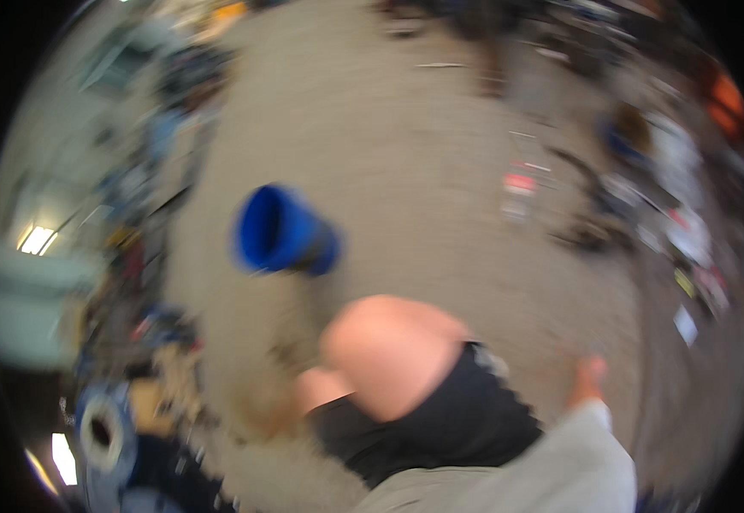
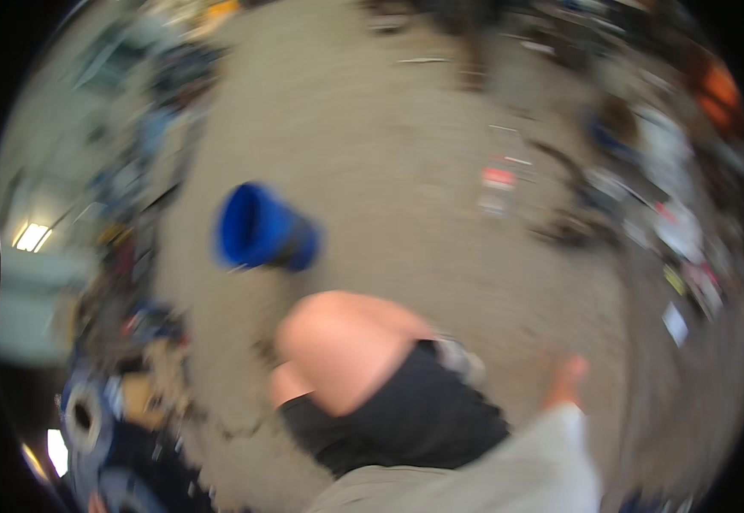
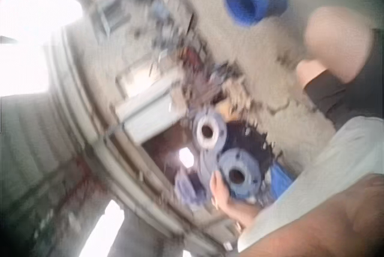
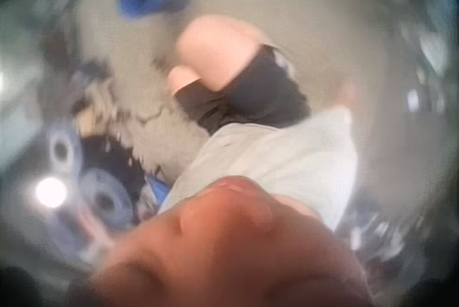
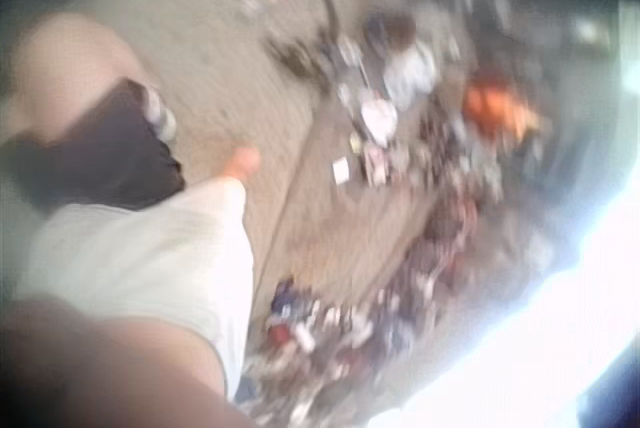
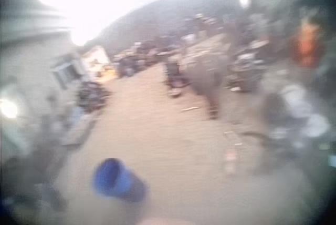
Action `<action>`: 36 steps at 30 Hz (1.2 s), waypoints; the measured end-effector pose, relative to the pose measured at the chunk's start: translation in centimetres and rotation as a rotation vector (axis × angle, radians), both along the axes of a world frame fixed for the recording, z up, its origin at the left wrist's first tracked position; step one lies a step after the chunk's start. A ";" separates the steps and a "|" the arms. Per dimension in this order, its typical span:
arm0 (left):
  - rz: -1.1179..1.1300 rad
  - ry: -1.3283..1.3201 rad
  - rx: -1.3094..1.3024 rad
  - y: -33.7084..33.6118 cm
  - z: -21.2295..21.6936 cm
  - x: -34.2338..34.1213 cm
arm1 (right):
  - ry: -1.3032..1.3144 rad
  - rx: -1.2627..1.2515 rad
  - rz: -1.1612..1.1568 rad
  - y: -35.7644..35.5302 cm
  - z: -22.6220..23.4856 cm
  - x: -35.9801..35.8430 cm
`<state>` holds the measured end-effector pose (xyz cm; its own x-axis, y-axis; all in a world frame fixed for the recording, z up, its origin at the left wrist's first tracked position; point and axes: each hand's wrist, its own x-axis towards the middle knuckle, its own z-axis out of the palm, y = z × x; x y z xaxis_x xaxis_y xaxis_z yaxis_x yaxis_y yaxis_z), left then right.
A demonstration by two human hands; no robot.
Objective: The person uses a wrench to loosen and remove bolts from a blue industrial motor suspended by a chain hoist. They remove the rear fan cover and fan, then place the cover on the floor.
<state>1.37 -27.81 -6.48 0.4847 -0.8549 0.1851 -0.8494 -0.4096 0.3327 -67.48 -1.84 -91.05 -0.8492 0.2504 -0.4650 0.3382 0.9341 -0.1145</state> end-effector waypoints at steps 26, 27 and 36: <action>-0.056 0.303 -0.007 -1.9 -0.1 -8.5 | -1.861 -0.997 1.734 -50.9 52.3 53.1; -0.053 0.305 -0.006 -2.0 0.0 -8.6 | -1.930 -1.090 1.634 -49.5 51.7 54.8; -0.022 0.334 -0.088 -2.2 -0.3 -8.9 | -2.247 -1.563 1.091 -42.2 49.2 60.8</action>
<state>-7.52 -30.05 -6.77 0.5126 -0.8536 0.0930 -0.6959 -0.3495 0.6274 -6.64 -44.03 -41.80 0.7922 -0.4861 0.3689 0.5995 0.5072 -0.6191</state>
